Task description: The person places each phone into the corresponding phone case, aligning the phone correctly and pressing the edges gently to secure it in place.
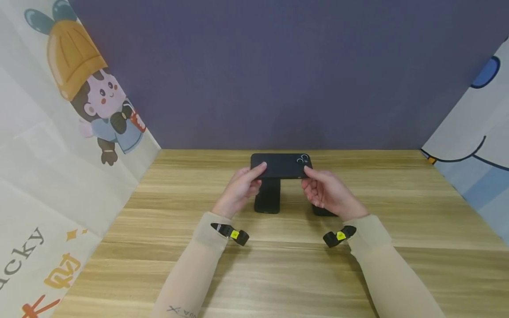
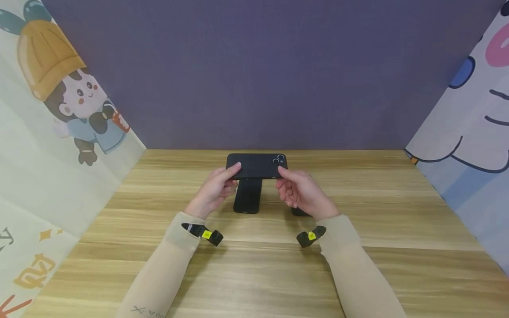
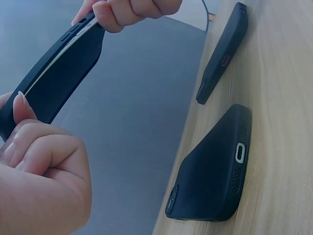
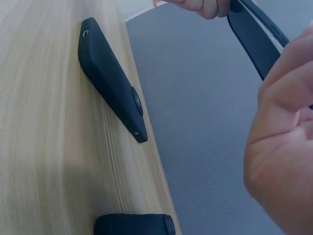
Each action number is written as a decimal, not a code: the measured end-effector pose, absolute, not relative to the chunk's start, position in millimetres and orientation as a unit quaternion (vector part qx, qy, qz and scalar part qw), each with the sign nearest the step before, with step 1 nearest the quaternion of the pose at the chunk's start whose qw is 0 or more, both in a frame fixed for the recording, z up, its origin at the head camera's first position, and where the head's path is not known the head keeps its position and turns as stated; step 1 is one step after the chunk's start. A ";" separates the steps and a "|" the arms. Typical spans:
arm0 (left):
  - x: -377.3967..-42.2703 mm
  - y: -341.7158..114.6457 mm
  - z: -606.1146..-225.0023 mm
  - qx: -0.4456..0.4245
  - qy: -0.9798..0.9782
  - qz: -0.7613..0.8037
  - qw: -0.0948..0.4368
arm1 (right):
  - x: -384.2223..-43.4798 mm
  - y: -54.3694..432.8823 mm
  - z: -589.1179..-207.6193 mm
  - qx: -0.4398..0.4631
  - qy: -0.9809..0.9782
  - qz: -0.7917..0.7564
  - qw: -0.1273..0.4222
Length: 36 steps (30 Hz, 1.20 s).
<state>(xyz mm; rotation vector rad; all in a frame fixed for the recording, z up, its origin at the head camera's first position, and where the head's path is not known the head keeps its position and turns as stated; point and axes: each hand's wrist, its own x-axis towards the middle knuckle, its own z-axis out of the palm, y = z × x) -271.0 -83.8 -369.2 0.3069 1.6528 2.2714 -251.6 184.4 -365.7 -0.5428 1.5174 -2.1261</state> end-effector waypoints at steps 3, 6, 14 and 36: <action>-270.9 -83.2 -368.6 0.104 0.578 0.794 0.158 | -251.5 184.6 -365.6 -0.190 0.558 -0.775 0.229; -270.9 -82.5 -368.2 0.104 0.580 0.792 0.160 | -251.8 184.8 -365.5 -0.182 0.564 -0.775 0.220; -270.9 -82.4 -368.2 0.106 0.579 0.792 0.163 | -252.4 184.4 -366.5 -0.178 0.580 -0.768 0.205; -274.9 -85.5 -366.4 0.062 0.583 0.793 0.165 | -253.0 191.7 -361.8 -0.209 0.596 -0.752 0.189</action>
